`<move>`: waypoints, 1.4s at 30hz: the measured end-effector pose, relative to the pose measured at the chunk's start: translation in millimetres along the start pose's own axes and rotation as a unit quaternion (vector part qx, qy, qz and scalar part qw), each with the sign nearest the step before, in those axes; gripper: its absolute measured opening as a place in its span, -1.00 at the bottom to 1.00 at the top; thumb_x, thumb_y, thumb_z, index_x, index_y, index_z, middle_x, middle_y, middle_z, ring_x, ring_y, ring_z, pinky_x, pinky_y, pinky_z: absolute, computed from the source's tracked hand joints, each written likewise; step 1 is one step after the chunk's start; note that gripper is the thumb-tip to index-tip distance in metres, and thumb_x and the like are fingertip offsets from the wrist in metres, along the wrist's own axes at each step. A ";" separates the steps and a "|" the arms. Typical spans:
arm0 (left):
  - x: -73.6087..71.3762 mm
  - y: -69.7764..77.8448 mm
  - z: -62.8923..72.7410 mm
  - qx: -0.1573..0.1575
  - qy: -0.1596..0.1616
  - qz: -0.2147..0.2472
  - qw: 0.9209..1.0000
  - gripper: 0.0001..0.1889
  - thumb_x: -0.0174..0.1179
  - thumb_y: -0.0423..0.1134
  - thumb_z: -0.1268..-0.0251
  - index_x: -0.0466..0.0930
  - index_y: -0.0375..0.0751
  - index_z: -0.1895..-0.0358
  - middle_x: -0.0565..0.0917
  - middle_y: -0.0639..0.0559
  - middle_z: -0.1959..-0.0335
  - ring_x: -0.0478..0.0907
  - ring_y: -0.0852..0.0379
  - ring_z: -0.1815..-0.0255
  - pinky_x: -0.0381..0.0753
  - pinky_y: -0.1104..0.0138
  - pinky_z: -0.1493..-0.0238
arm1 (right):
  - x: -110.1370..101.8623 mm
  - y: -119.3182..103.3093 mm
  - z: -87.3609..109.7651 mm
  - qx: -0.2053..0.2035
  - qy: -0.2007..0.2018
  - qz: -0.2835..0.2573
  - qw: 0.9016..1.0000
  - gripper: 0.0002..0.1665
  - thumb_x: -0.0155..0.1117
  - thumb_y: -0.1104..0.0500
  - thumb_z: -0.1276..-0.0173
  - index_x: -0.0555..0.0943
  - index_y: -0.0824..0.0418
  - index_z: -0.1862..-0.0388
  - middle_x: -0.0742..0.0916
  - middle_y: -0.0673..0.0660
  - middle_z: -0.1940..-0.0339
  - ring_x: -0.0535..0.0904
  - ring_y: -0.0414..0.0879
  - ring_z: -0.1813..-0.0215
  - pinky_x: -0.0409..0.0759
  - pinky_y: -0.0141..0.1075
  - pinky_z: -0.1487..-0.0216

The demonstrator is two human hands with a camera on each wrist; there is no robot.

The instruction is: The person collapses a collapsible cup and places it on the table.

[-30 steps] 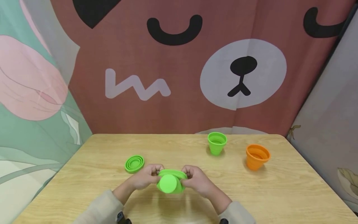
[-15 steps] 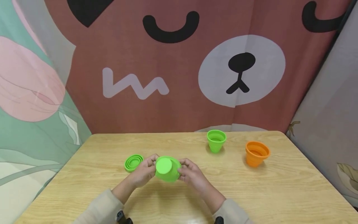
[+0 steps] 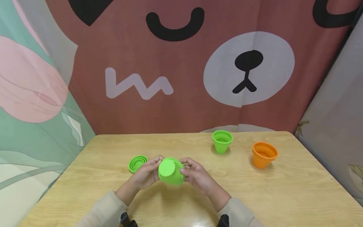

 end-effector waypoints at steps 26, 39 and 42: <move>-3.7 -5.2 1.5 0.034 0.018 0.024 0.999 -0.85 -0.20 -0.37 -0.31 0.35 -0.13 0.17 0.52 0.13 0.26 0.44 0.26 0.24 0.44 0.38 0.19 | -1.3 2.2 7.4 -0.025 0.025 -0.032 0.999 -0.61 -0.16 0.51 -0.19 0.38 0.29 0.02 0.57 0.07 0.18 0.47 -0.15 0.14 0.42 -0.34 0.05; -0.5 6.5 -1.7 0.020 0.048 0.008 0.999 -0.71 -0.34 -0.58 -0.25 0.32 -0.16 0.22 0.50 0.07 0.34 0.45 0.23 0.32 0.46 0.40 0.25 | 0.8 -11.6 -1.7 0.018 0.074 0.036 0.996 -0.69 -0.02 0.50 -0.10 0.42 0.28 0.17 0.61 0.04 0.35 0.53 -0.19 0.29 0.49 -0.37 0.18; 0.3 5.6 -2.5 0.010 0.060 0.002 0.998 -0.77 -0.26 -0.55 -0.25 0.32 -0.16 0.25 0.50 0.06 0.34 0.47 0.22 0.31 0.47 0.36 0.22 | 1.8 -12.8 -0.7 0.034 0.103 0.065 0.992 -0.70 0.01 0.50 -0.07 0.39 0.34 0.18 0.60 0.04 0.38 0.53 -0.19 0.32 0.51 -0.38 0.22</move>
Point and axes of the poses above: each hand's wrist, its own z-axis away from the middle knuckle, its own x-axis out of the palm, y = z × x, the point moved 2 cm from there along -z, towards the middle knuckle
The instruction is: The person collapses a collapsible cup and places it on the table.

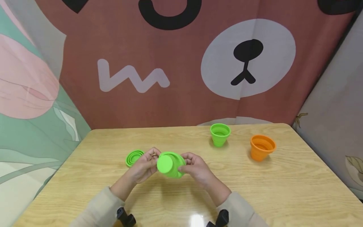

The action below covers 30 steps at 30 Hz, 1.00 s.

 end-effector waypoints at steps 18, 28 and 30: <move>1.0 -0.5 -0.1 -0.056 0.063 -0.057 0.995 -0.82 -0.18 -0.57 -0.20 0.28 -0.20 0.30 0.42 0.01 0.38 0.44 0.20 0.34 0.50 0.32 0.21 | 6.0 -5.3 1.2 0.005 0.156 0.213 0.964 -0.68 0.10 0.49 0.01 0.39 0.52 0.20 0.56 0.15 0.45 0.47 -0.15 0.45 0.54 -0.35 0.39; -1.1 2.7 -1.5 -0.058 0.067 -0.086 0.992 -0.83 -0.13 -0.54 -0.18 0.28 -0.16 0.30 0.40 0.03 0.38 0.43 0.22 0.35 0.48 0.27 0.19 | 7.5 -8.0 -2.9 0.006 0.203 0.275 0.940 -0.74 0.08 0.50 0.03 0.46 0.40 0.27 0.57 0.14 0.46 0.45 -0.09 0.44 0.50 -0.36 0.42; -1.0 3.2 -2.1 -0.060 0.070 -0.088 0.992 -0.82 -0.13 -0.54 -0.18 0.28 -0.16 0.31 0.40 0.03 0.38 0.43 0.22 0.36 0.48 0.26 0.18 | 7.1 -8.1 -3.8 0.007 0.211 0.282 0.936 -0.74 0.07 0.51 0.03 0.47 0.38 0.28 0.58 0.14 0.47 0.45 -0.08 0.44 0.50 -0.36 0.42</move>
Point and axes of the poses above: each hand's wrist, its own z-axis away from the middle knuckle, its own x-axis out of the palm, y = z × x, the point moved 2 cm from there along -z, towards the middle knuckle
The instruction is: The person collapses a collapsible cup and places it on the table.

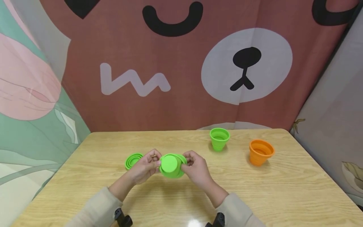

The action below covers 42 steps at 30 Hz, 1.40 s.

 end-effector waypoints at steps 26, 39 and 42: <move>-1.5 0.1 11.3 0.013 -0.063 0.017 0.998 -0.74 -0.27 -0.53 -0.28 0.29 -0.16 0.09 0.48 0.05 0.26 0.44 0.19 0.21 0.45 0.22 0.12 | -4.5 3.5 8.0 -0.023 -0.182 -0.256 0.949 -0.79 0.00 0.38 -0.19 0.36 0.32 0.16 0.57 0.05 0.32 0.51 -0.18 0.28 0.51 -0.33 0.22; 12.1 -0.4 6.1 0.030 -0.127 0.043 0.991 -0.66 -0.15 -0.45 -0.26 0.26 -0.20 -0.10 0.48 -0.02 0.17 0.46 0.15 0.20 0.46 0.31 0.18 | -6.1 0.2 12.2 -0.009 -0.192 -0.278 0.941 -0.75 -0.03 0.40 -0.22 0.25 0.23 0.13 0.54 0.06 0.35 0.51 -0.17 0.35 0.53 -0.33 0.37; 14.4 0.8 5.8 0.016 -0.133 0.036 0.990 -0.62 -0.11 -0.46 -0.23 0.19 -0.28 -0.14 0.48 -0.05 0.14 0.47 0.12 0.18 0.48 0.32 0.19 | -7.2 -2.1 14.1 -0.012 -0.197 -0.286 0.938 -0.73 -0.01 0.40 -0.20 0.25 0.22 0.14 0.54 0.07 0.35 0.52 -0.15 0.34 0.53 -0.32 0.36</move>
Point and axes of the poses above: each hand's wrist, its own z-axis away from the middle knuckle, its own x-axis out of the palm, y = z × x, the point moved 2 cm from there along -z, towards the middle knuckle
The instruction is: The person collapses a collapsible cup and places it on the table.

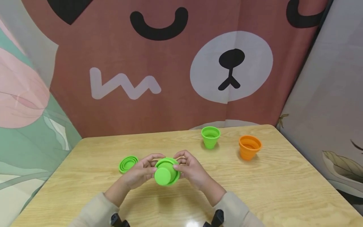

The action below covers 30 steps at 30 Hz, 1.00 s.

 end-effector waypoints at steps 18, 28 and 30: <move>15.3 5.1 -9.4 -0.063 0.027 -0.105 0.992 -0.58 0.08 -0.36 -0.14 0.22 -0.44 -0.04 0.48 -0.07 0.30 0.50 0.16 0.34 0.51 0.34 0.29 | -5.6 -6.3 10.2 0.005 -0.028 0.040 0.999 -0.63 0.21 0.36 -0.08 0.26 0.23 0.21 0.53 0.08 0.40 0.50 -0.18 0.35 0.52 -0.39 0.35; 14.4 3.5 -9.6 -0.033 0.001 -0.129 0.991 -0.64 0.07 -0.48 -0.10 0.22 -0.51 0.03 0.51 -0.04 0.36 0.51 0.19 0.39 0.53 0.37 0.38 | -3.4 -3.0 9.3 -0.027 -0.049 0.085 0.995 -0.62 0.20 0.43 -0.05 0.25 0.24 0.22 0.50 0.08 0.43 0.47 -0.20 0.36 0.52 -0.41 0.37; 13.7 2.5 -7.9 -0.033 0.007 -0.149 0.988 -0.65 0.04 -0.51 -0.10 0.22 -0.50 0.03 0.51 -0.05 0.37 0.51 0.19 0.40 0.53 0.38 0.39 | -2.7 -2.1 9.1 -0.030 -0.044 0.101 0.994 -0.61 0.18 0.45 -0.03 0.23 0.29 0.22 0.49 0.07 0.44 0.45 -0.21 0.37 0.51 -0.42 0.38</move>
Point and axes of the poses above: each hand's wrist, its own z-axis away from the middle knuckle, its own x-axis out of the palm, y = z × x, the point moved 2 cm from there along -z, towards the middle knuckle
